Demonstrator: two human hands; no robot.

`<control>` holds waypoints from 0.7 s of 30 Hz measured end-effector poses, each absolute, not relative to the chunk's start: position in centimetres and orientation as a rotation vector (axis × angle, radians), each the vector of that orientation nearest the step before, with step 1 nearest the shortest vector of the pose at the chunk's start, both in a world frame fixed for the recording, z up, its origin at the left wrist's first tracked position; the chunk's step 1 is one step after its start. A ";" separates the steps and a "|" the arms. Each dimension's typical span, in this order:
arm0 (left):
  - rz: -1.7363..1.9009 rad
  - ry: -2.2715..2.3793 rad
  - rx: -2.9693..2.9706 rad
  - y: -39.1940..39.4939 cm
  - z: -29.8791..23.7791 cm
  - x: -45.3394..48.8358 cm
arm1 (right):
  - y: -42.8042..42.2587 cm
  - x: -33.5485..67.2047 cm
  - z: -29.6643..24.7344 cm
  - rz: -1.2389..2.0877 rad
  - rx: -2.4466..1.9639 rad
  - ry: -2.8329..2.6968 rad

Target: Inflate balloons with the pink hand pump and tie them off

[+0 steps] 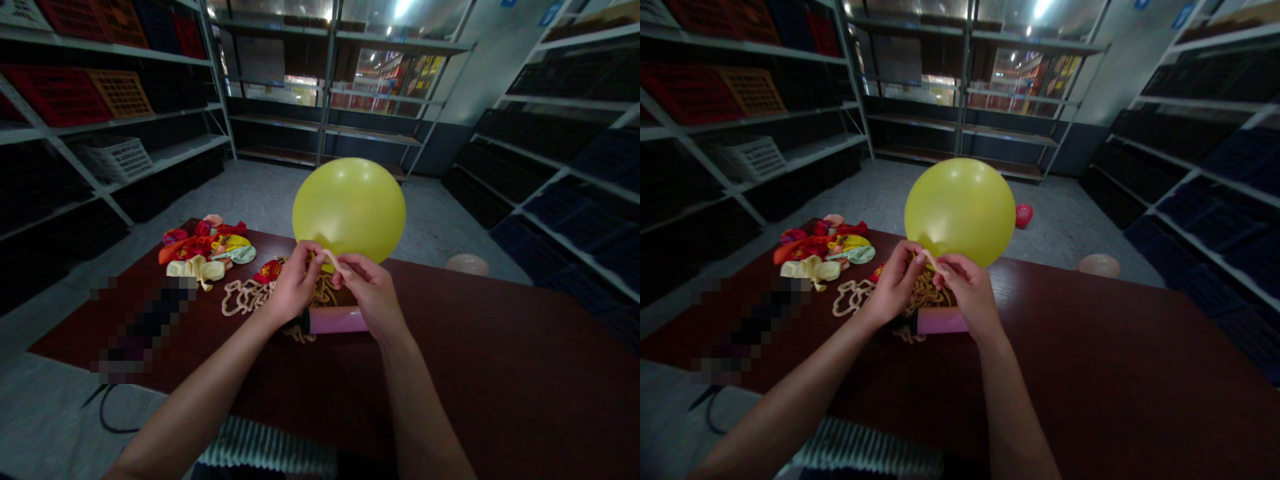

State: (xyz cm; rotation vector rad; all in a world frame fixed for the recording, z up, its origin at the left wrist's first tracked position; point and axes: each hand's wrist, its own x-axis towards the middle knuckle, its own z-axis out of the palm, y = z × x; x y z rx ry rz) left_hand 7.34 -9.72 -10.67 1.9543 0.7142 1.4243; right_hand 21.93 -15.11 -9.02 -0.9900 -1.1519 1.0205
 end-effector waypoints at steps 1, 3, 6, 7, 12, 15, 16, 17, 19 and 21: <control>1.396 0.689 1.856 -9.7 -10.6 7.3 | -15.1 22.0 -8.9 1.017 -0.990 -1.166; 1.349 0.608 1.663 -9.6 -10.5 7.4 | -15.2 22.3 -8.7 1.027 -1.003 -1.221; 1.308 0.523 1.447 -9.4 -10.2 7.6 | -15.4 22.9 -8.6 1.054 -1.080 -1.321; 1.295 0.513 1.400 -9.4 -10.1 7.7 | -15.4 23.0 -8.6 1.061 -1.108 -1.345; 1.248 0.496 1.323 -9.5 -10.0 7.9 | -15.6 23.1 -8.3 1.140 -1.129 -1.420; 1.215 0.473 1.326 -9.8 -10.0 7.8 | -15.6 22.7 -8.3 1.188 -1.004 -1.277; 1.204 0.460 1.317 -9.9 -10.0 7.8 | -15.5 22.6 -8.4 1.183 -0.964 -1.200; 1.197 0.442 1.308 -10.0 -9.9 7.8 | -15.5 22.4 -8.5 1.172 -0.935 -1.127; 1.192 0.401 1.301 -10.2 -9.8 7.8 | -15.4 22.2 -8.7 1.149 -0.914 -1.036; 1.196 0.377 1.313 -10.2 -9.6 7.8 | -15.4 22.1 -8.8 1.125 -0.935 -1.034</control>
